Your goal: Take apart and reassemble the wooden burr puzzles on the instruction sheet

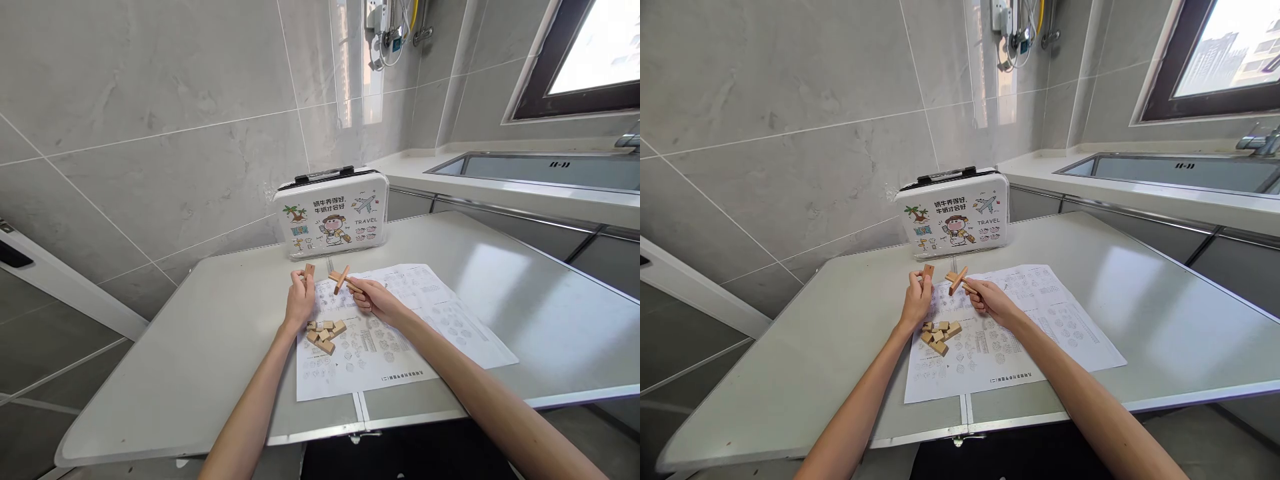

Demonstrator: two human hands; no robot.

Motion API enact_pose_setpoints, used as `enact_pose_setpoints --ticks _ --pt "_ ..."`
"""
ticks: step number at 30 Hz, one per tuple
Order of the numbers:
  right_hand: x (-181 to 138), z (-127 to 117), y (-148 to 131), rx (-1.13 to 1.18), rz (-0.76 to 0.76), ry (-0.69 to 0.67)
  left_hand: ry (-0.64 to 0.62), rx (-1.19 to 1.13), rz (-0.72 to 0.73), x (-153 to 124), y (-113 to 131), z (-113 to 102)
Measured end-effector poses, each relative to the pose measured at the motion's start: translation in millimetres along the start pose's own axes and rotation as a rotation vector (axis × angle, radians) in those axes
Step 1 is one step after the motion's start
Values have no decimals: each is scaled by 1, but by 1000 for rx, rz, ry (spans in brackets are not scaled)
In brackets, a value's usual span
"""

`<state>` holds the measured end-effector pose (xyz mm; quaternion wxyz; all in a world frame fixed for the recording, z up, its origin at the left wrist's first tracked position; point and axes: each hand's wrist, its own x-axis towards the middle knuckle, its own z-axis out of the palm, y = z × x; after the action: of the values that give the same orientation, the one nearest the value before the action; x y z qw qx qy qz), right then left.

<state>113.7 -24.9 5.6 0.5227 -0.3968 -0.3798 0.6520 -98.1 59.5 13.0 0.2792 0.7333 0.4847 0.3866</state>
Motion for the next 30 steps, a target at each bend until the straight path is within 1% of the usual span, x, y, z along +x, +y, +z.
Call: enact_pose_setpoints --ticks 2,4,9,14,18,30 --pt "1 -1 2 6 -6 -7 -11 -129 27 1 1 1" --pt "2 -2 3 8 -13 -16 -47 -241 54 1 4 1" --pt "3 -2 3 8 -13 -20 -157 -441 -13 1 11 -3" --pt "2 -2 2 2 -13 -26 -126 -575 -75 3 8 -4" --pt "1 -2 2 12 -5 -24 -169 -637 -69 4 7 -4" --pt "1 0 2 18 -5 -29 -316 -776 -101 2 13 -4"
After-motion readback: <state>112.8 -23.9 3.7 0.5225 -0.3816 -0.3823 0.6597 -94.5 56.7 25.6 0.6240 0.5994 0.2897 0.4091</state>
